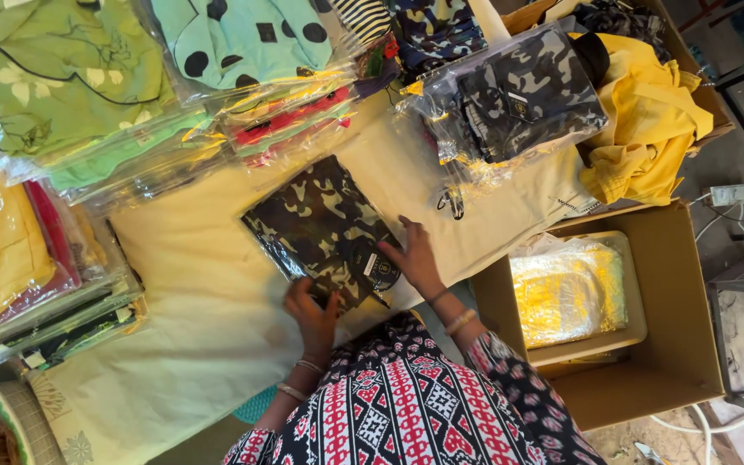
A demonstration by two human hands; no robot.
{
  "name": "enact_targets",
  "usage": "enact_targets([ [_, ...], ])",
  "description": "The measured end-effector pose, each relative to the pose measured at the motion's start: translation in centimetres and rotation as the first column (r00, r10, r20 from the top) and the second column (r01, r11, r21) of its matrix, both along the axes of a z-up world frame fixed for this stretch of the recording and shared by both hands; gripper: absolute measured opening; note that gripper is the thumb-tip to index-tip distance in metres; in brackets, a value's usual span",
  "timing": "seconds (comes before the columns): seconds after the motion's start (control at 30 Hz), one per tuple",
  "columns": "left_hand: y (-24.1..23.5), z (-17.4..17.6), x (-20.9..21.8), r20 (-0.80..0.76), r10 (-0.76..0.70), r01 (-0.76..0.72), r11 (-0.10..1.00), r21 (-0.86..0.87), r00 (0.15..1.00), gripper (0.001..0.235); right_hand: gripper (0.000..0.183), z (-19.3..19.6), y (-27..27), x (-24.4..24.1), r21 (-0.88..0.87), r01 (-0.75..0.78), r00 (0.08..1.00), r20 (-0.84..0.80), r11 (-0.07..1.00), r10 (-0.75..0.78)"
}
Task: The person folds various clothing items, including camouflage shorts and beige shorts, on a table covered with a white cloth. They place the folded items into clear plastic bags and then put the packaged clothes into a cardboard box. The process is repeated for multiple items.
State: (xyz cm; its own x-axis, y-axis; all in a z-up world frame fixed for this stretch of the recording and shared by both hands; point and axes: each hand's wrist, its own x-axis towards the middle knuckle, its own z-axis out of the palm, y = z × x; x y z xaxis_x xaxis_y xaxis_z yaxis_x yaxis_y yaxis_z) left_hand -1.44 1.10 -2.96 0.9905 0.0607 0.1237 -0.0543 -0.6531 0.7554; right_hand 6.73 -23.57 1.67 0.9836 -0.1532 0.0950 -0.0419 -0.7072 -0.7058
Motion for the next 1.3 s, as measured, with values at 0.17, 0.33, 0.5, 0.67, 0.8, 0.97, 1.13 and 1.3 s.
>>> enact_targets([
  [0.17, 1.5, -1.1, 2.0, -0.138, 0.211, -0.252, 0.834, -0.491, 0.968, 0.095, 0.089, -1.8, 0.4, 2.2, 0.063, -0.008, 0.955, -0.296, 0.998, 0.026],
  [0.33, 3.2, -2.2, 1.9, -0.565, 0.074, -0.457, 0.677, -0.577, 0.822, 0.091, 0.087, -6.7, -1.7, 0.2, 0.362, 0.016, 0.888, -0.433, 0.932, 0.153],
  [0.5, 3.8, -2.2, 2.4, -0.358, -0.31, -0.167, 0.504, -0.848, 0.881, 0.049, 0.062, -6.3, -2.4, -4.3, 0.697, 0.117, 0.957, -0.269, 0.708, 0.107],
  [0.67, 2.7, 0.4, 5.7, -0.608, -0.254, -0.361, 0.613, -0.703, 0.752, 0.072, 0.07, -5.8, -3.9, -4.1, 0.372, 0.164, 0.898, -0.44, 0.913, 0.018],
  [0.8, 2.1, 1.9, 5.6, -0.566, -0.374, -0.255, 0.621, -0.741, 0.735, 0.088, 0.072, -7.7, -3.6, -3.1, 0.653, 0.355, 0.868, -0.496, 0.669, 0.023],
  [0.97, 3.0, 4.0, 6.9, -0.483, -0.383, -0.182, 0.604, -0.776, 0.787, 0.09, 0.068, -3.6, -3.0, -1.6, 0.835, 0.318, 0.885, -0.431, 0.449, 0.175],
  [1.13, 5.3, 8.6, 10.3, -0.446, -0.407, -0.052, 0.69, -0.722, 0.797, 0.082, 0.065, 5.9, -3.0, -0.4, 0.762, 0.201, 0.902, -0.389, 0.615, 0.187],
  [1.3, 1.8, 16.0, 17.4, -0.488, -0.497, -0.008, 0.695, -0.719, 0.718, 0.096, 0.083, 7.3, -5.9, 0.1, 0.855, 0.017, 0.999, -0.041, 0.518, 0.034],
])
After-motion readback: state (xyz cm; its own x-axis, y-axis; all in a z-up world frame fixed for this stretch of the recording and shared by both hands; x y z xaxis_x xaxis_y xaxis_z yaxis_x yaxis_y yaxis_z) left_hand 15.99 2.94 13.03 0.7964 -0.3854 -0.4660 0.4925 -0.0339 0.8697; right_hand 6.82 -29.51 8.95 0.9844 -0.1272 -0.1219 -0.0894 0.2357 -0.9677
